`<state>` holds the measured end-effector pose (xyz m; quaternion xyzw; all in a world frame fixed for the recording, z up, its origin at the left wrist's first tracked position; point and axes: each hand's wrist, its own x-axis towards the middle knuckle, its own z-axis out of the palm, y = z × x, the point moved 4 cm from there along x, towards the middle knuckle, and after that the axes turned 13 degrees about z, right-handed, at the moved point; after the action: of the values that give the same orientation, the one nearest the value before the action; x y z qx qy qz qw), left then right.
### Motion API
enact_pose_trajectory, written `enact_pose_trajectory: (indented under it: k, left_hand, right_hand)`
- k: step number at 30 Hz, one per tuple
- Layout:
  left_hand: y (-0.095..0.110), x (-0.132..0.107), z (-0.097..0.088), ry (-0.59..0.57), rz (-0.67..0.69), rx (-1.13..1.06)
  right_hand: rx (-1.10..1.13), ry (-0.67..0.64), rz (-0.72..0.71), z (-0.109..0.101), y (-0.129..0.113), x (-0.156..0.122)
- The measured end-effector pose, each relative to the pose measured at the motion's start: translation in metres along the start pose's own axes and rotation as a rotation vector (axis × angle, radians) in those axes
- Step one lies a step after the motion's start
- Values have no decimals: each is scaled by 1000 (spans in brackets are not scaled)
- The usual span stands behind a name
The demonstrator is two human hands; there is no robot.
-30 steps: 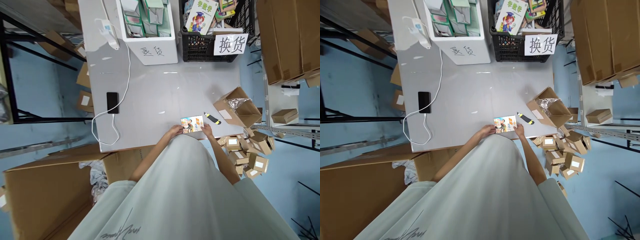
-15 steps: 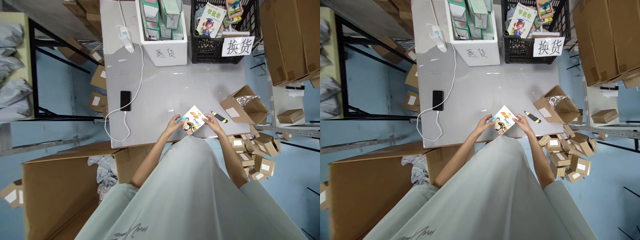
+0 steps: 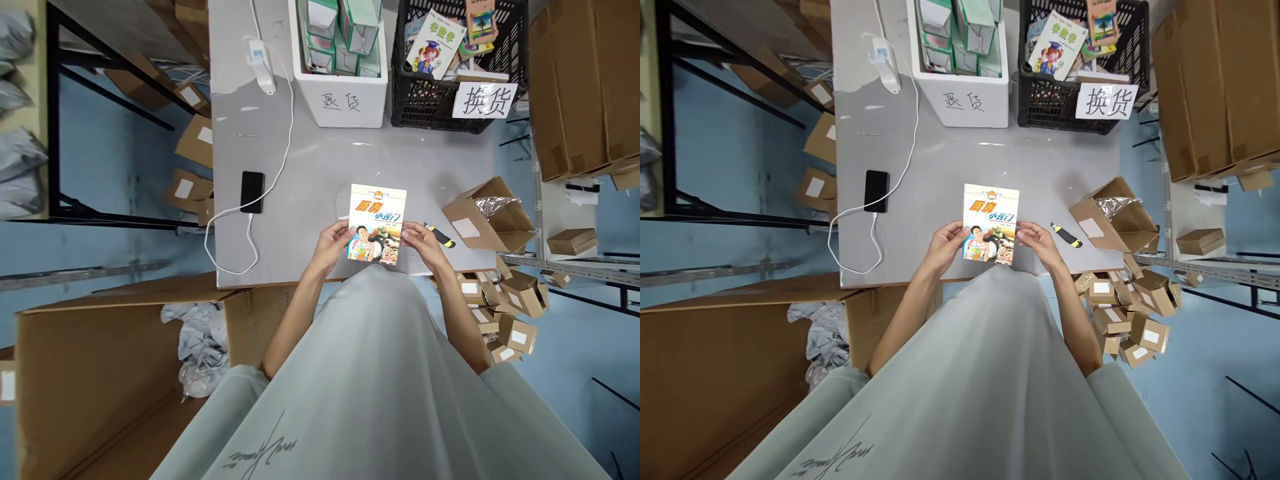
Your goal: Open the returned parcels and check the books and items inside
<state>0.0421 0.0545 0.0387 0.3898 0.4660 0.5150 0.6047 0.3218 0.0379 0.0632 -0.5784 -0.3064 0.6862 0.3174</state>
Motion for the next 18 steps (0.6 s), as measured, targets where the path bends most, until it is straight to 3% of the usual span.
enact_pose_trajectory:
  k: [9,18]
  left_hand:
    - [4,-18,-7,44,-7,-9]
    - [15,-30,3,20,31,7]
  right_hand:
    - [-13,-44,23,15,-4,-10]
    - [38,-68,9,18,-8,-22]
